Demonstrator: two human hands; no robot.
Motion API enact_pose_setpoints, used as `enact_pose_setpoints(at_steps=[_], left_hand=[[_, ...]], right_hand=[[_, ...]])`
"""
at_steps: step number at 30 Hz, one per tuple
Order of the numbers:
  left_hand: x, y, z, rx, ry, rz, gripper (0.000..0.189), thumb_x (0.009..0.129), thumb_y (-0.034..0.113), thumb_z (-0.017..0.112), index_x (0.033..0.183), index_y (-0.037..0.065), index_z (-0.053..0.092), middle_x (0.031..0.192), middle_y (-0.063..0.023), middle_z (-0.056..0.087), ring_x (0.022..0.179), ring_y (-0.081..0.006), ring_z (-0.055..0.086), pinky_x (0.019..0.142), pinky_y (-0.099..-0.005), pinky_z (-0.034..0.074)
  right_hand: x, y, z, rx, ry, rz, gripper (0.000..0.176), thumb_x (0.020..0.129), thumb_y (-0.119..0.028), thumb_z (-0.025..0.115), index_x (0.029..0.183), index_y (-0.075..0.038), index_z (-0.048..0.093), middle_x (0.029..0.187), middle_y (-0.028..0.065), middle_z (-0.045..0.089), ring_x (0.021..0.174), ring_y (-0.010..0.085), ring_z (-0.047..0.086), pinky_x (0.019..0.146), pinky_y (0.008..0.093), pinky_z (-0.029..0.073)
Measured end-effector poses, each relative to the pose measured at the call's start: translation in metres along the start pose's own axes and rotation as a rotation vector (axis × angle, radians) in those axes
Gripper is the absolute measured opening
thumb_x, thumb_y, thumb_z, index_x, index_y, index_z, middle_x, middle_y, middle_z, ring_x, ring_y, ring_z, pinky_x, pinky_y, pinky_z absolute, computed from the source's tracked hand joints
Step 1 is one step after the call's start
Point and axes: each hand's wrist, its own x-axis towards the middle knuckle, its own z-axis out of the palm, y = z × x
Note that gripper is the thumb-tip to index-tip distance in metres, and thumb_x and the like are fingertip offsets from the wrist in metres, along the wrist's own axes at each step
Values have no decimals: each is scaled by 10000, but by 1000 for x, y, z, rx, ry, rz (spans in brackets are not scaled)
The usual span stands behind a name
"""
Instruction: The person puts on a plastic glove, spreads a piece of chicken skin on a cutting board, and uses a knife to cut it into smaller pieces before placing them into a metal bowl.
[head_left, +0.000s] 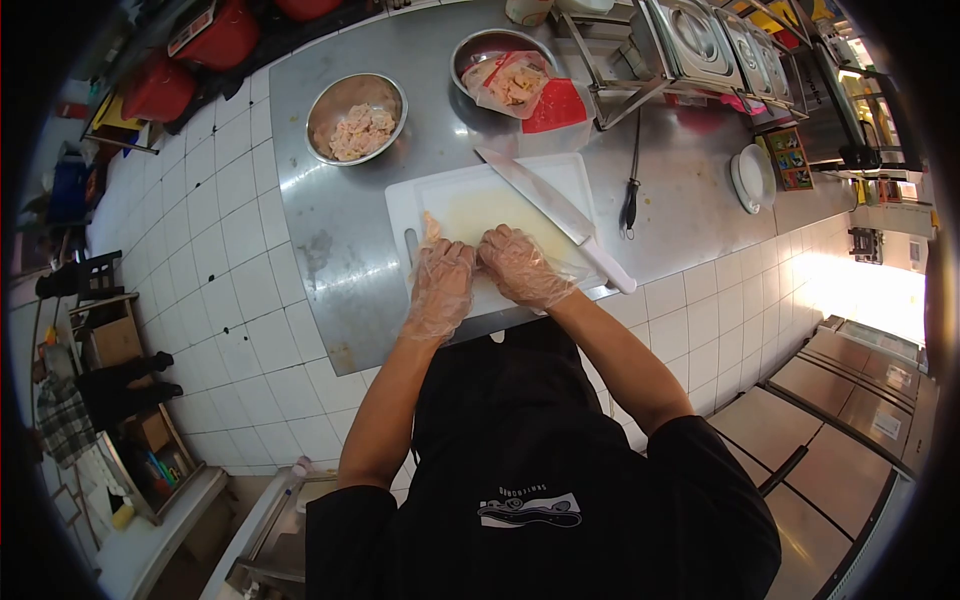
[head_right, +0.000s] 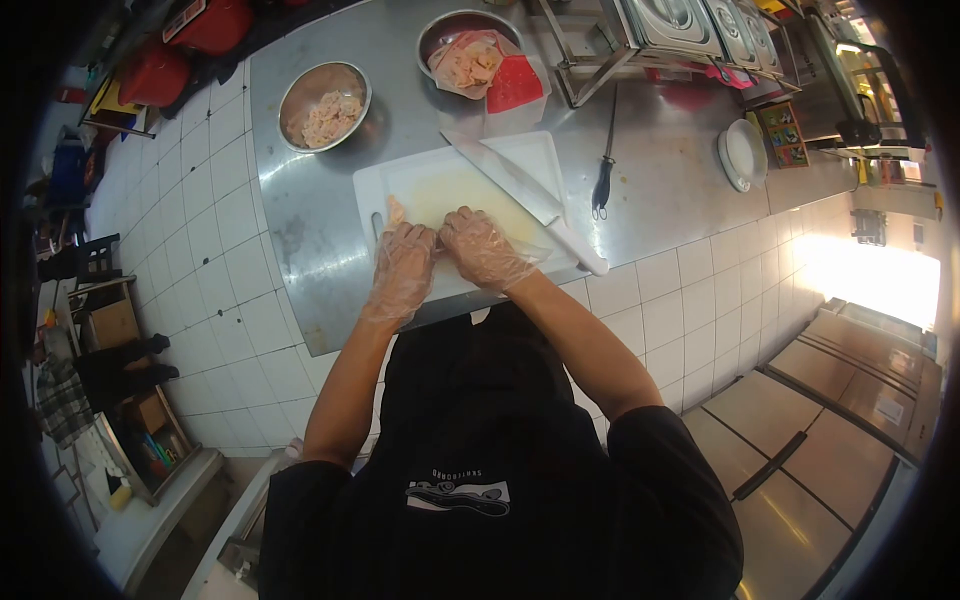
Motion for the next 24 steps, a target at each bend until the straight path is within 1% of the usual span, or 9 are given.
enact_pose_setpoints(at_steps=[1,3,7,9,12,15,16,21,24], left_hand=[[0,-2,0,-9,5,12,124,882,62,677,1006,67,673,1000,-110,685,1044,-316,616,919,-478,458],[0,-6,-2,-6,-55,-16,142,868,41,677,1008,60,671,957,-120,686,1036,-328,619,908,-485,466],[2,-10,4,-10,-96,-37,173,835,6,673,1005,38,680,884,-141,682,1028,-348,618,894,-497,485],[-1,-11,7,13,-73,-3,181,824,1,674,1003,28,691,910,-146,684,1024,-355,611,897,-498,490],[-2,-12,5,92,-108,37,192,822,8,674,1010,18,708,964,-153,678,1032,-360,599,907,-499,494],[-4,-11,6,139,-136,67,198,826,23,675,1019,13,717,1019,-154,662,1047,-360,588,914,-500,491],[-3,-12,6,148,-135,77,199,827,28,676,1021,11,718,1036,-153,657,1052,-359,584,916,-501,489],[3,-10,-4,23,-186,41,146,905,96,668,1016,15,717,1028,-153,652,1058,-365,587,925,-513,477],[5,-9,-16,-176,-214,-12,129,955,125,651,1025,27,697,985,-152,665,1027,-371,604,916,-521,468]], right_hand=[[-1,-1,2,0,-10,9,172,831,-90,701,985,-43,640,996,140,630,1003,350,602,858,477,493],[-3,-4,2,-4,-29,30,210,834,-72,671,1040,-34,650,975,147,659,997,352,621,878,480,491],[-1,-5,-5,69,-98,75,245,850,-74,668,1090,-37,643,982,167,683,994,387,634,881,506,485],[0,-4,-7,123,-143,113,232,869,-99,682,1091,-45,646,1000,177,687,1003,403,639,888,522,484],[4,-3,-10,220,-92,142,212,887,-183,724,1050,-54,685,978,181,698,1011,405,648,908,532,488],[7,4,-9,244,-132,111,218,814,-95,735,1026,-49,708,1004,153,694,1033,387,627,917,519,484],[9,5,-10,225,-155,122,204,815,-111,746,1008,-48,722,1003,151,698,1032,384,630,924,514,486],[13,5,-24,217,-272,198,141,825,-148,769,912,-38,753,970,142,714,1022,363,641,926,482,499],[13,24,-7,346,-226,192,141,868,-209,720,844,-77,764,918,145,739,1010,367,661,913,470,510]])
